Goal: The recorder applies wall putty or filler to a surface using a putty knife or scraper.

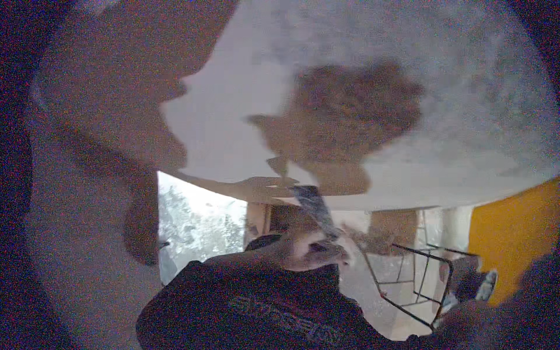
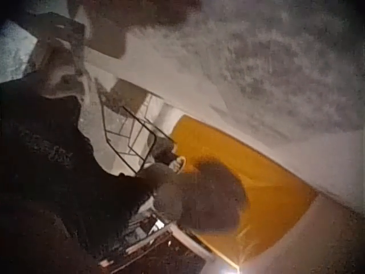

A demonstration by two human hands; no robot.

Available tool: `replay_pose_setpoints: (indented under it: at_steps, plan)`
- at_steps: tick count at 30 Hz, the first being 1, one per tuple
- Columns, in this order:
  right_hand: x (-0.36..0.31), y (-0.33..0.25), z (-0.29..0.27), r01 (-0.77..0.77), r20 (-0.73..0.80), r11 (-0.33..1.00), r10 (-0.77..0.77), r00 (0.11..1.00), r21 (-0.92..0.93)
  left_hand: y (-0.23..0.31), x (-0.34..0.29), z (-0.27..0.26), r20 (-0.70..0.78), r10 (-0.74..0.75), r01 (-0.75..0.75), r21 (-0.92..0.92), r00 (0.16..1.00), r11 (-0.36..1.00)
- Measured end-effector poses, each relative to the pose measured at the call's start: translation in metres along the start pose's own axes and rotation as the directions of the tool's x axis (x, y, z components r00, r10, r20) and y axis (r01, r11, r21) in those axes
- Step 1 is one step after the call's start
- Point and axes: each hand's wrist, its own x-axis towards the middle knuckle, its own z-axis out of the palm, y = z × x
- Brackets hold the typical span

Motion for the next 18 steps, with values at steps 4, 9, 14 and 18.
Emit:
replay_pose_setpoints:
  at_steps: [4,9,14,18]
  plan:
    - [-0.03,0.047,-0.023,-0.123,-0.288,0.977,0.069,0.955,-0.174,0.0,0.0,-0.001,0.048,-0.039,0.037,0.044,0.998,0.998]
    - [-0.042,0.074,-0.047,-0.229,-0.45,0.938,0.093,0.888,-0.259,0.015,0.014,-0.005,-0.002,0.001,0.0,0.27,1.0,0.963]
    - [-0.059,0.083,-0.039,-0.286,-0.52,0.919,0.109,0.847,-0.273,0.027,0.022,-0.012,-0.002,0.089,-0.087,0.162,0.996,0.983]
    - [-0.064,0.082,-0.041,-0.312,-0.571,0.908,0.103,0.814,-0.28,0.03,0.013,-0.015,-0.016,0.042,-0.04,0.087,0.999,0.995]
